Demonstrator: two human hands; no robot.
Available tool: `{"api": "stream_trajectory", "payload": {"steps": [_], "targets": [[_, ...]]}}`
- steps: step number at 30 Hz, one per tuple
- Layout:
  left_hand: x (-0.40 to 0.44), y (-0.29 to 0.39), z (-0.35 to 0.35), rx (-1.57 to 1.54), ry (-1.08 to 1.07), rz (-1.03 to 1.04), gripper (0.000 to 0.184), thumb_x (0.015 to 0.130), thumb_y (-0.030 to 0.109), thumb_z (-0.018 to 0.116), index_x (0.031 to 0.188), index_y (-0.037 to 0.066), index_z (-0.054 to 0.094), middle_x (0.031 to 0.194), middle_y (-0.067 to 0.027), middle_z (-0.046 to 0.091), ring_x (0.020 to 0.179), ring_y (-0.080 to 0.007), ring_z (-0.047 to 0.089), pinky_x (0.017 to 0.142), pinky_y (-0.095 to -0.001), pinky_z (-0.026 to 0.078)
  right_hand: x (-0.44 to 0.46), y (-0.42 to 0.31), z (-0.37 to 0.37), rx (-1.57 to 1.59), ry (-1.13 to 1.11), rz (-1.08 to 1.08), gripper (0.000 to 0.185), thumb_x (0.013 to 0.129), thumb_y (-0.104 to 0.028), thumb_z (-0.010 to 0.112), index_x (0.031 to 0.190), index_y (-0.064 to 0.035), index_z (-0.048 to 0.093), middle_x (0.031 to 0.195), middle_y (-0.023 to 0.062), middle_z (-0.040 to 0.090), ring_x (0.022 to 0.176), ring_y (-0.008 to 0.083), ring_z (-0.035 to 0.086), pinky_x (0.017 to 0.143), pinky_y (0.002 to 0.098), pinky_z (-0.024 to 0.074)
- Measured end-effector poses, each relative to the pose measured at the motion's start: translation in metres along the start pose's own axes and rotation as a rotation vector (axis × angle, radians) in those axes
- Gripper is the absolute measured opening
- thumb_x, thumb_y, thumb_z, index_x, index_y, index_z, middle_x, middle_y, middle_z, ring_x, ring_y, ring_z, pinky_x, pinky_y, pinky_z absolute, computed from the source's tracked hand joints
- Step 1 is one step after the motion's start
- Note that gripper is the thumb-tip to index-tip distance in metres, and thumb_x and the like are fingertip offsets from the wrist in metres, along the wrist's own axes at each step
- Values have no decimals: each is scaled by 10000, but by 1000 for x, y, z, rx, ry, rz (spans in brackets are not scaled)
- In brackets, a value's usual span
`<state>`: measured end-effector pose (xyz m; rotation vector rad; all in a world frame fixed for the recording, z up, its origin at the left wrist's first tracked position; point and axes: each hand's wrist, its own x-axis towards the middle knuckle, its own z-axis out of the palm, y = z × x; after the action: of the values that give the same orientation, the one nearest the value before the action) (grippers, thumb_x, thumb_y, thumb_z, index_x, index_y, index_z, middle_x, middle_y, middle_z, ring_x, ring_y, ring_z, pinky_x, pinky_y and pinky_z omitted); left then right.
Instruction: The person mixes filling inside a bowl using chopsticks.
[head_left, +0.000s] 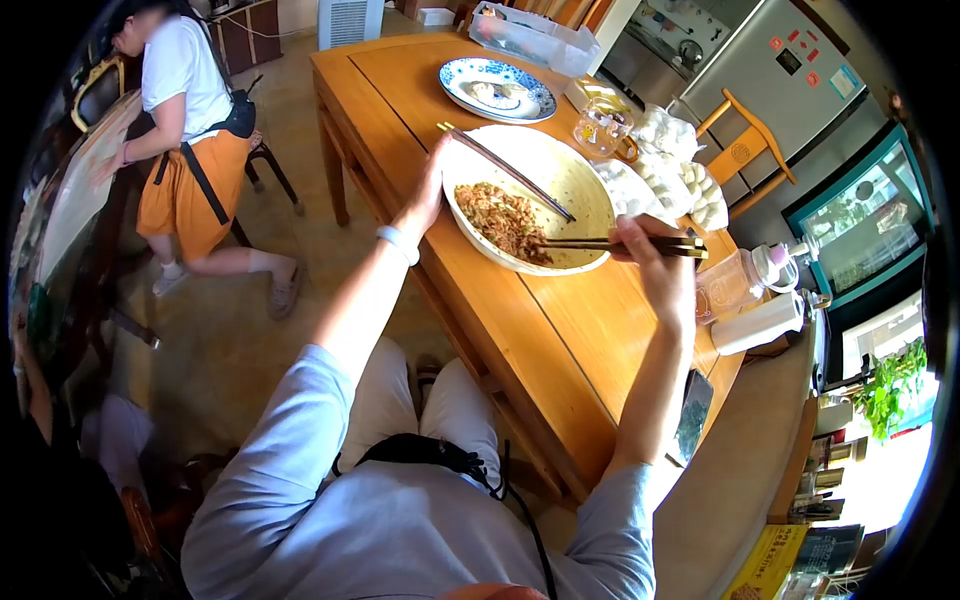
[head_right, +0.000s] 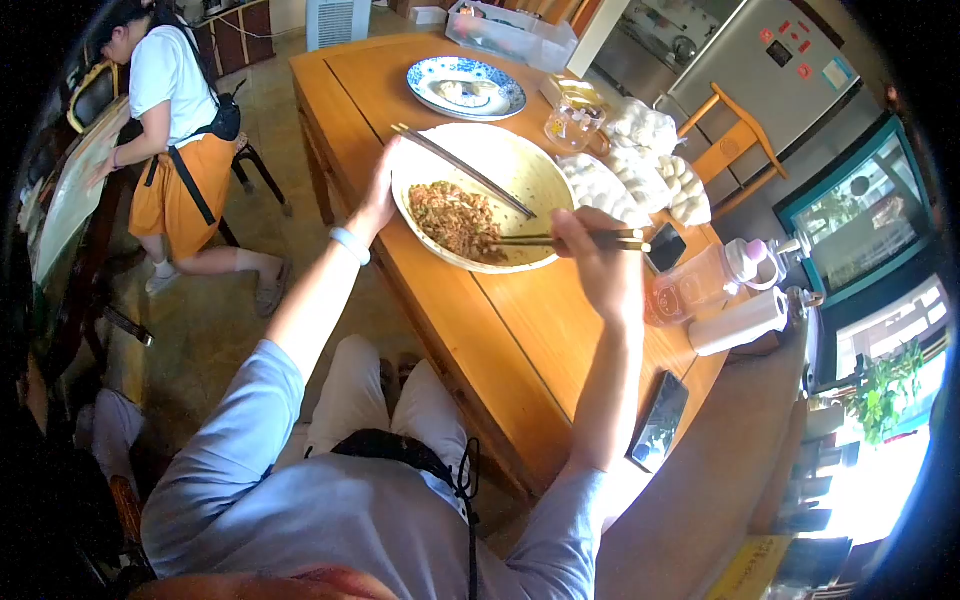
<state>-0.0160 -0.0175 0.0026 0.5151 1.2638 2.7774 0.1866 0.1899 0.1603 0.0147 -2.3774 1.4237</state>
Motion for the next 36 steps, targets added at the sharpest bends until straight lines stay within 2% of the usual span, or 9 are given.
{"api": "stream_trajectory", "payload": {"steps": [5, 9, 13, 16, 22, 23, 27, 33, 36], "targets": [[0, 1, 0, 0, -3, -26, 588, 887, 434, 449, 1275, -8, 414, 1290, -107, 453, 1180, -169, 417, 1008, -289, 283, 9, 21, 39, 123, 33, -123, 319, 855, -273, 595, 772, 34, 621, 671, 72, 601, 643, 137, 579, 612, 256, 455], [0, 0, 0, 9, 3, -11, 593, 885, 439, 452, 1272, -8, 418, 1290, -105, 453, 1179, -166, 417, 1007, -289, 284, 10, 31, 55, 173, 43, -167, 279, 847, -250, 606, 785, 21, 634, 712, 79, 617, 666, 147, 585, 651, 262, 454], [3, -6, -4, 32, 13, 20, 602, 883, 444, 454, 1270, -15, 416, 1293, -107, 450, 1184, -168, 412, 1010, -292, 279, 12, 36, 60, 60, -102, -246, 251, 833, -232, 621, 802, 14, 657, 715, 89, 623, 672, 145, 587, 652, 266, 454], [-8, 11, 10, 50, 6, -1, 614, 882, 451, 452, 1269, -23, 411, 1300, -120, 441, 1197, -178, 402, 1016, -299, 269, 14, 22, 37, 166, -200, -127, 255, 849, -225, 602, 806, 20, 662, 736, 83, 640, 664, 141, 602, 647, 251, 491], [-5, 10, 7, 57, -7, 10, 633, 879, 460, 446, 1279, -29, 397, 1310, -130, 431, 1203, -190, 400, 1022, -305, 265, 7, -1, -13, 183, 18, -20, 385, 867, -313, 565, 754, 49, 629, 718, 155, 640, 618, 212, 639, 629, 302, 527], [-5, 9, 7, 60, -11, 12, 636, 879, 461, 446, 1281, -30, 394, 1313, -131, 428, 1206, -191, 399, 1024, -306, 263, 6, -1, -16, 171, 3, -11, 355, 896, -275, 519, 740, 33, 602, 715, 135, 623, 616, 196, 617, 585, 274, 521], [-4, 6, 7, 44, 12, 0, 636, 878, 456, 450, 1289, -25, 387, 1325, -133, 416, 1219, -193, 387, 1032, -306, 254, 8, 10, -5, 190, -63, 76, 343, 891, -276, 531, 758, 31, 607, 719, 137, 627, 611, 198, 623, 597, 282, 529], [-2, 3, 2, 59, 30, -31, 638, 880, 450, 452, 1308, -15, 366, 1355, -133, 378, 1251, -190, 347, 1047, -309, 229, 21, 39, 42, 396, 25, -31, 303, 893, -256, 536, 802, 32, 569, 784, 122, 608, 711, 193, 626, 625, 279, 536], [0, -2, -3, 57, 30, -23, 645, 880, 455, 450, 1315, -11, 356, 1365, -131, 363, 1260, -190, 333, 1051, -312, 223, 20, 38, 48, 452, 83, -75, 352, 883, -284, 551, 787, 54, 579, 797, 154, 630, 698, 191, 617, 664, 287, 527]]}}
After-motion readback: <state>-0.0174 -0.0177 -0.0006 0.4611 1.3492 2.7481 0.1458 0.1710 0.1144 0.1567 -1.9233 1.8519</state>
